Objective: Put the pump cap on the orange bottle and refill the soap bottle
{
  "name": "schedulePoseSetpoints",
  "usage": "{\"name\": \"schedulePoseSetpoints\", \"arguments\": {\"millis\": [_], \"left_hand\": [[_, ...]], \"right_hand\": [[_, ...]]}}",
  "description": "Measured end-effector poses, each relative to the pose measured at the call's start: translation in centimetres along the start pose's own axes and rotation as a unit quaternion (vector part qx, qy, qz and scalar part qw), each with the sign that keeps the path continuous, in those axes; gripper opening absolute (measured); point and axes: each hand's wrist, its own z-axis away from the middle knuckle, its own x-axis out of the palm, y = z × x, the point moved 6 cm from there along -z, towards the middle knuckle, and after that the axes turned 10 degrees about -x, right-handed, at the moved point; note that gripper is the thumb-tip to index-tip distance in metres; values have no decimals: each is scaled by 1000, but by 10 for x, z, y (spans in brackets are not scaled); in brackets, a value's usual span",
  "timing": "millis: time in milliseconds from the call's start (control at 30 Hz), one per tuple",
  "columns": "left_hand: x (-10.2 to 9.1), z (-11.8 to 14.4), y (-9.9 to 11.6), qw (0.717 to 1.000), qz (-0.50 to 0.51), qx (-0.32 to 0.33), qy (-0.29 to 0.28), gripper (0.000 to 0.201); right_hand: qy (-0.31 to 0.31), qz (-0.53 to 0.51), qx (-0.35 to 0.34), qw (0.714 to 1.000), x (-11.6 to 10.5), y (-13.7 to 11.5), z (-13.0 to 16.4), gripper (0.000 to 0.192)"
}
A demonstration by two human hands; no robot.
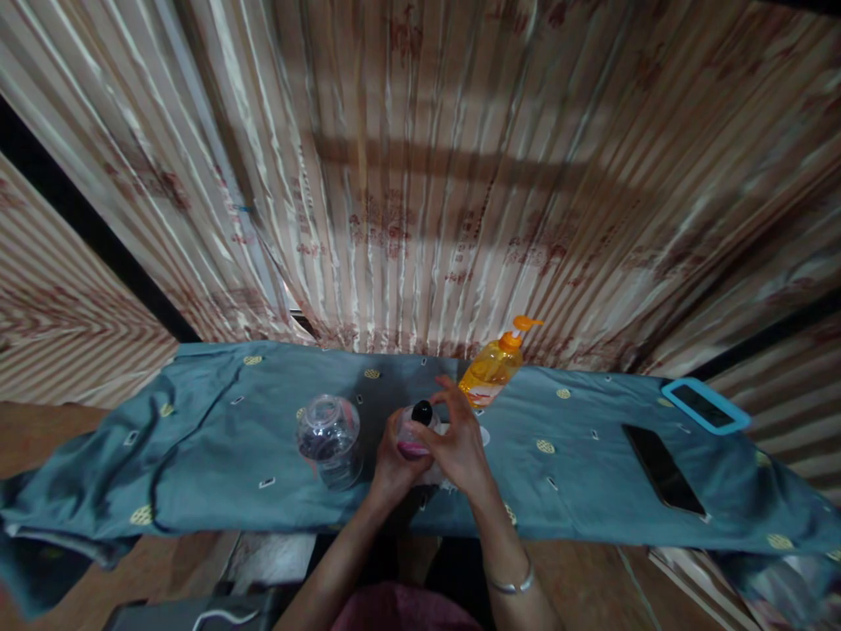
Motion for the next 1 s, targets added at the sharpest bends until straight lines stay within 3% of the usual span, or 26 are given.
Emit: {"name": "schedulePoseSetpoints", "arguments": {"millis": [67, 167, 267, 367, 433, 533, 633, 800, 1000], "left_hand": [[0, 0, 0, 1000, 0, 0, -2, 77], [0, 0, -1, 1000, 1, 1, 4, 78], [-1, -1, -2, 1000, 3, 3, 11, 76], [0, -1, -3, 1000, 6, -4, 8, 77], [1, -1, -4, 1000, 8, -7, 4, 80], [2, 0, -3, 1000, 10, -6, 2, 79], [1, 0, -1, 1000, 6, 4, 10, 77], [1, 1, 3, 1000, 8, 11, 8, 73], [0, 3, 3, 1000, 8, 3, 15, 74]], "right_hand": [[-16, -10, -12, 1000, 2, -2, 0, 37], [-37, -23, -29, 999, 3, -5, 2, 48], [-5, 0, -7, 1000, 0, -3, 2, 56], [27, 20, 12, 999, -3, -1, 1, 41], [17, 13, 3, 1000, -2, -3, 2, 33], [-15, -5, -23, 1000, 0, -6, 4, 43], [-2, 9, -17, 1000, -1, -5, 5, 54], [32, 35, -4, 999, 3, -1, 2, 35], [-21, 10, -59, 998, 3, -9, 3, 35]]}}
